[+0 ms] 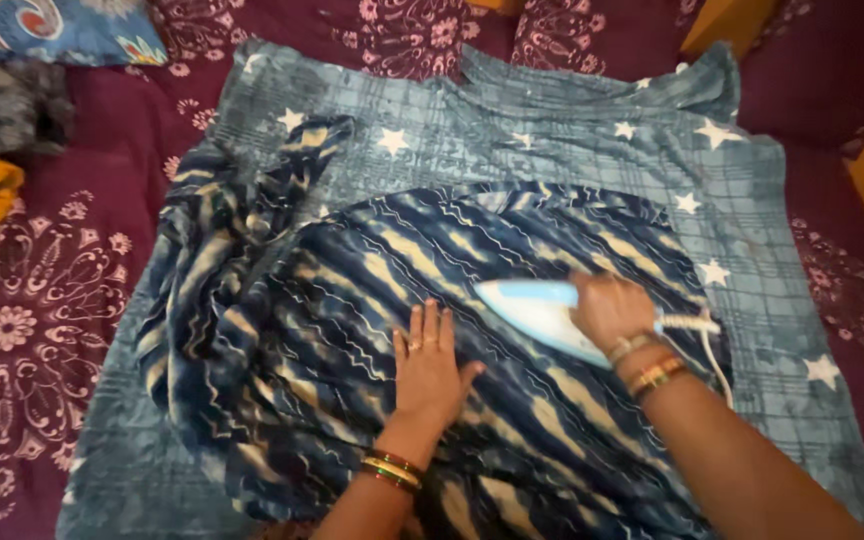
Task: The person irons a blue and white tie-dye patterned cloth laid on a bed. They repeatedly smooth the fabric with one hand and move a blue and white iron over the surface with the other, periodically lifting and repositioning the cloth to cover different areas.
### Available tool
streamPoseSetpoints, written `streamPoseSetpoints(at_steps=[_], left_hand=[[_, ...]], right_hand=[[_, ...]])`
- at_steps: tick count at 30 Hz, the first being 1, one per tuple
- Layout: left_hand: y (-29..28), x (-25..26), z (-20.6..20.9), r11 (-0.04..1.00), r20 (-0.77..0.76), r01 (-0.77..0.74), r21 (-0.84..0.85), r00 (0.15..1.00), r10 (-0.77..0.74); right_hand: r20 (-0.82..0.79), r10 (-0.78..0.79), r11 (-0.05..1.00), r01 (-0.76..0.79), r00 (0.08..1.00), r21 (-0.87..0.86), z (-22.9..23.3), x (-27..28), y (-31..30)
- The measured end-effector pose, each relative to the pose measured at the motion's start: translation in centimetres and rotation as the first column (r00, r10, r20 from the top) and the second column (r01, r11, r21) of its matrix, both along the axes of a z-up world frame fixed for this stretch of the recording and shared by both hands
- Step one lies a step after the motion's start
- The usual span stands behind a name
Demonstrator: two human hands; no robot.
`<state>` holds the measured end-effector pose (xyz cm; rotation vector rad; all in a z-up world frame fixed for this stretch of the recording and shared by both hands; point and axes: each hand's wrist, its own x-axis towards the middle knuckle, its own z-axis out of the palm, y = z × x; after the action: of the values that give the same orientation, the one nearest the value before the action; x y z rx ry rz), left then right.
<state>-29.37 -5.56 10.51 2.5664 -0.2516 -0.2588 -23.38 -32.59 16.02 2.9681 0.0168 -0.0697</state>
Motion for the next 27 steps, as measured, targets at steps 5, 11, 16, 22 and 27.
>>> streamPoseSetpoints(at_steps=[5,11,16,22,27], left_hand=[[-0.6,0.0,-0.4,0.985,-0.109,0.091,0.143,0.991,-0.076],[-0.7,0.0,-1.1,0.988,-0.076,0.075,0.132,0.995,-0.066],[-0.7,0.2,-1.0,0.99,-0.112,0.08,0.118,0.991,-0.067],[-0.7,0.0,-0.8,0.984,-0.134,0.098,0.147,0.988,-0.078],[-0.8,0.0,-0.5,0.981,-0.134,0.098,0.171,0.988,-0.075]], right_hand=[[0.087,0.006,1.0,-0.006,0.996,0.005,-1.9,9.3,3.2],[0.111,-0.145,0.988,0.139,0.983,0.063,-2.9,16.8,5.7],[0.044,-0.109,0.986,0.103,0.993,0.134,-2.6,14.2,5.1],[-0.226,-0.149,0.989,0.143,0.962,-0.043,0.8,2.6,2.0],[-0.191,-0.184,0.983,0.185,0.964,-0.012,3.2,-5.4,-1.5]])
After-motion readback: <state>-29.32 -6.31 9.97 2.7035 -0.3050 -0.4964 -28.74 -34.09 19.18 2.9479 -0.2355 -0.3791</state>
